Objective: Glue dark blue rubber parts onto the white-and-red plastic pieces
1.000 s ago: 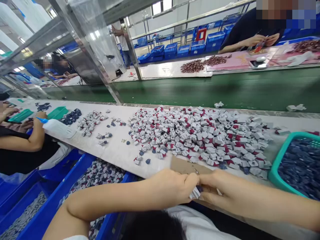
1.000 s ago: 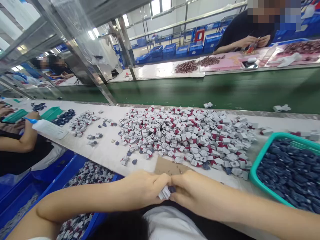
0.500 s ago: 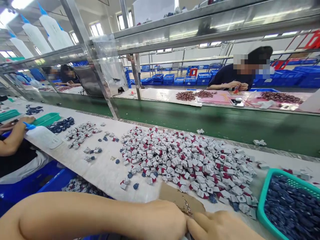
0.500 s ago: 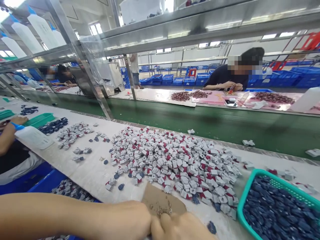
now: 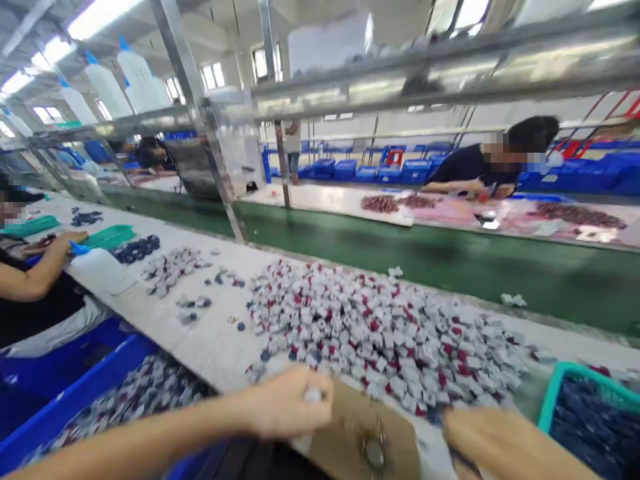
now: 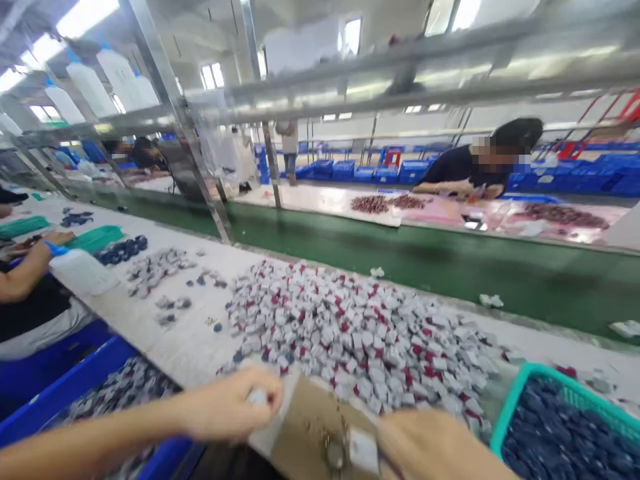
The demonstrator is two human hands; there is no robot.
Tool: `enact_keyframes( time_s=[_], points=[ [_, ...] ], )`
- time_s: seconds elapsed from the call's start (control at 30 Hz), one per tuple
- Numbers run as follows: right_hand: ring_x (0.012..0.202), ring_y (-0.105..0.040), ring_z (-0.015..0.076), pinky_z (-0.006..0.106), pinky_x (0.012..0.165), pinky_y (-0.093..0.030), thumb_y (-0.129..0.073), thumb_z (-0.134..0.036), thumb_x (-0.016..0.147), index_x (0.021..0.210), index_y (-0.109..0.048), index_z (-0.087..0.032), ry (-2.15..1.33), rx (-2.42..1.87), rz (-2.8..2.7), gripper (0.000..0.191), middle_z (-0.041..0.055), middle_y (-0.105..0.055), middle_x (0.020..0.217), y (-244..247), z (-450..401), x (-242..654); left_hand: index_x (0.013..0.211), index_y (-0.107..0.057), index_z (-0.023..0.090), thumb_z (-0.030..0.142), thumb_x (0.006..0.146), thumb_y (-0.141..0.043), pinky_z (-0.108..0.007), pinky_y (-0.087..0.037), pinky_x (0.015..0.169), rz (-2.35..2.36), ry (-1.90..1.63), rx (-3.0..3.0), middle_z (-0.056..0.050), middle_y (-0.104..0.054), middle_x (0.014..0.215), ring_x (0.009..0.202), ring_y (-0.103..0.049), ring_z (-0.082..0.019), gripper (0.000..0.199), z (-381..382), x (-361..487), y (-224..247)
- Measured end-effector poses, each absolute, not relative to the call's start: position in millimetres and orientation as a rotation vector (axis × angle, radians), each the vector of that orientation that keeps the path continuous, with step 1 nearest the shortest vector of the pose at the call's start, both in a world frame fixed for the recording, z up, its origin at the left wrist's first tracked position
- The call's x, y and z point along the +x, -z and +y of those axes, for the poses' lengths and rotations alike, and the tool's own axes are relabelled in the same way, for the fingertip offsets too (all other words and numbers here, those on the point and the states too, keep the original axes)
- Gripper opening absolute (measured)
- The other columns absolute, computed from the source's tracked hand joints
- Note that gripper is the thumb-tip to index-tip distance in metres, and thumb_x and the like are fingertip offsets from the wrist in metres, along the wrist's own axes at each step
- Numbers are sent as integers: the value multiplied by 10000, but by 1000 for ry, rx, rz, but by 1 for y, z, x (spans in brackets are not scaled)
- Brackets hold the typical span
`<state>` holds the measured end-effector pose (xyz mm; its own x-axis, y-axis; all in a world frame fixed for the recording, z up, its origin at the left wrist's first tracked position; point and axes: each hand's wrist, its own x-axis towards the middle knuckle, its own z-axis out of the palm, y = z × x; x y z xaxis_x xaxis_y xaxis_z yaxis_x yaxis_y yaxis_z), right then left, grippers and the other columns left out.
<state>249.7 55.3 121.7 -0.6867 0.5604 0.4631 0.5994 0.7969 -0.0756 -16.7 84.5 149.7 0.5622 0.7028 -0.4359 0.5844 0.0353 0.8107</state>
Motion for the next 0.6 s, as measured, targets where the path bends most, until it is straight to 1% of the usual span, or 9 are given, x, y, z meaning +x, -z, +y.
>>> enact_keyframes(
  time_s=[0.07, 0.1, 0.13, 0.2, 0.27, 0.33, 0.4, 0.5, 0.6],
  points=[
    [408, -399, 110, 249, 411, -283, -347, -168, 876, 654, -355, -203, -78, -913, -2586, 224, -27, -433, 502, -121, 71, 247, 671, -496, 190, 210, 697, -474, -196, -345, 474, 1076, -74, 1630, 62, -465, 534, 466, -456, -96, 39, 98, -13, -148],
    [410, -379, 104, 243, 412, -270, -352, -179, 879, 664, -345, -203, -132, -922, -2575, 216, -35, -410, 506, -122, 78, 244, 702, -513, 187, 213, 704, -485, -203, -376, 534, 1008, -62, 1693, 46, -516, 609, 546, -499, -104, 38, 103, -9, -147],
    [418, -364, 101, 240, 420, -264, -348, -187, 887, 678, -343, -204, -167, -933, -2551, 210, -40, -394, 517, -122, 84, 241, 715, -526, 183, 207, 706, -497, -209, -390, 590, 966, -123, 1757, 33, -548, 674, 618, -517, -110, 38, 108, -5, -146],
    [433, -355, 101, 238, 437, -267, -329, -188, 899, 717, -364, -207, -186, -930, -2493, 186, -44, -384, 537, -125, 90, 236, 739, -532, 181, 197, 714, -505, -223, -397, 667, 911, -245, 1837, 14, -573, 766, 720, -519, -125, 40, 111, 2, -144],
    [439, -369, 98, 230, 444, -279, -340, -167, 892, 740, -379, -207, -175, -885, -2500, 162, -46, -399, 547, -129, 90, 232, 811, -530, 186, 205, 728, -506, -241, -401, 697, 879, -321, 1853, -2, -571, 821, 774, -518, -142, 88, 110, 6, -145],
    [439, -386, 93, 218, 441, -288, -352, -143, 877, 733, -372, -208, -145, -832, -2525, 159, -47, -411, 548, -135, 87, 229, 899, -504, 193, 219, 732, -513, -256, -401, 696, 858, -359, 1840, -5, -559, 844, 774, -514, -146, 170, 106, 7, -147],
    [429, -384, 88, 210, 430, -284, -358, -135, 872, 721, -358, -209, -101, -798, -2530, 168, -51, -402, 541, -140, 85, 226, 955, -452, 199, 208, 722, -523, -263, -395, 685, 825, -364, 1812, 9, -545, 817, 731, -497, -135, 244, 104, 7, -149],
    [423, -375, 84, 205, 424, -278, -365, -145, 878, 712, -345, -208, -52, -782, -2521, 179, -53, -396, 534, -142, 85, 224, 968, -386, 208, 167, 706, -523, -251, -374, 638, 764, -366, 1753, 38, -515, 756, 651, -449, -110, 298, 103, 8, -151],
    [429, -373, 86, 205, 425, -274, -365, -155, 886, 701, -329, -208, -21, -800, -2513, 196, -50, -396, 535, -140, 87, 224, 968, -358, 213, 130, 694, -514, -242, -361, 621, 747, -382, 1731, 51, -499, 732, 637, -441, -103, 326, 104, 9, -153]
  ],
)
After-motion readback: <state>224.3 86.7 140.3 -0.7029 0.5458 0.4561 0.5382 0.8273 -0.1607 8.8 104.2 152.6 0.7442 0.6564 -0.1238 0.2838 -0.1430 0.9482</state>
